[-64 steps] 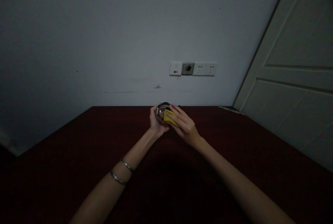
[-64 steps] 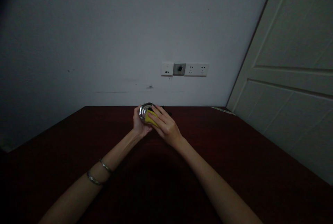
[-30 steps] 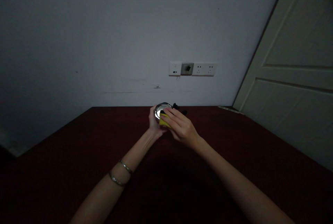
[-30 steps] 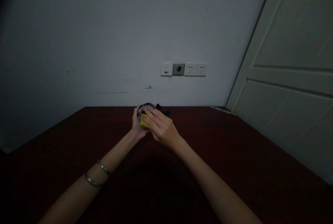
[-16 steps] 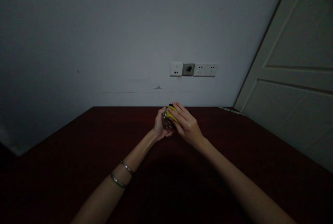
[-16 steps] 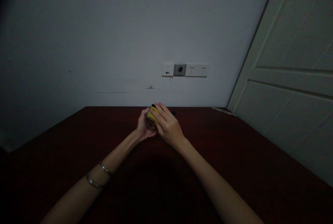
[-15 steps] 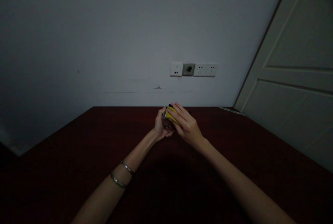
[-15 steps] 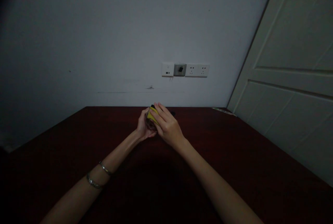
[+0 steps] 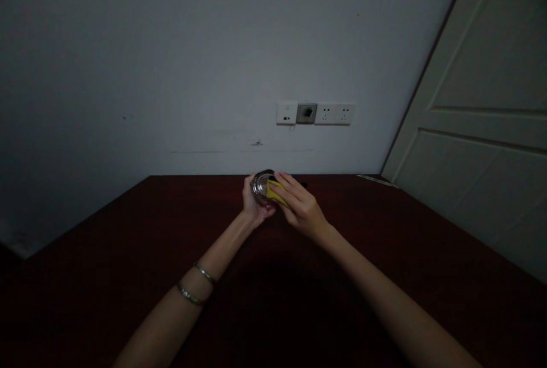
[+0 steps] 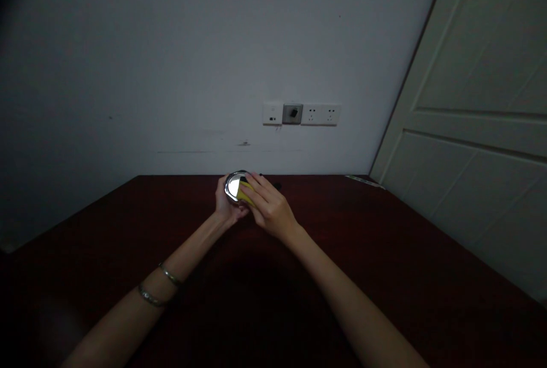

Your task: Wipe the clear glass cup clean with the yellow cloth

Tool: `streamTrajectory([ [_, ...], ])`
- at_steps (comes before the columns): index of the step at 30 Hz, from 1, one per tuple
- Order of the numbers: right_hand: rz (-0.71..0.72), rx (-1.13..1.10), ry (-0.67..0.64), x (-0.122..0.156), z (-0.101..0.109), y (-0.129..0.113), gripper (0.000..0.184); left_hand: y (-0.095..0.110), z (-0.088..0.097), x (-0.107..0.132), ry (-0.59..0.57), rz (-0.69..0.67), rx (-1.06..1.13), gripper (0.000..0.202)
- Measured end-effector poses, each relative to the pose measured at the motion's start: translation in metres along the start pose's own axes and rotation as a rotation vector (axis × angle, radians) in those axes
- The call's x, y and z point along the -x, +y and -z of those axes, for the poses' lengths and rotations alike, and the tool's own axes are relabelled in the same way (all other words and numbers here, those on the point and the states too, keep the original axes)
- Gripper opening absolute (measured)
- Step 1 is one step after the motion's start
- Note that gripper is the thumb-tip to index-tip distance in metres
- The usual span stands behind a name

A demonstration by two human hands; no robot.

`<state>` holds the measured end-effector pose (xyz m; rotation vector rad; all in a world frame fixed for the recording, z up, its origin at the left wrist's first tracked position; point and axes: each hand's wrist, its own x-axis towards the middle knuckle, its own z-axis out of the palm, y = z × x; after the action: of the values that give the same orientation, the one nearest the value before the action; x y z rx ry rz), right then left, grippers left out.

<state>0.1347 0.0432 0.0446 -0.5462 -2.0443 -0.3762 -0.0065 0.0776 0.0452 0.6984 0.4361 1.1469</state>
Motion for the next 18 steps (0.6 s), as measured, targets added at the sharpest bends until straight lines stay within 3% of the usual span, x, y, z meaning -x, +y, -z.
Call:
streamTrajectory([
  [6, -0.168, -0.012, 0.160, -0.004, 0.001, 0.005, 0.041, -0.008, -0.004, 0.005, -0.051, 0.123, -0.183, 0.057],
  [12, -0.121, 0.082, 0.047, -0.007, 0.001, -0.006, 0.041, -0.018, -0.008, 0.005, 0.023, 0.114, -0.210, 0.053],
  [18, 0.009, 0.123, -0.069, -0.003, -0.011, -0.020, 0.041, -0.015, -0.011, 0.002, 0.154, -0.046, 0.068, 0.038],
])
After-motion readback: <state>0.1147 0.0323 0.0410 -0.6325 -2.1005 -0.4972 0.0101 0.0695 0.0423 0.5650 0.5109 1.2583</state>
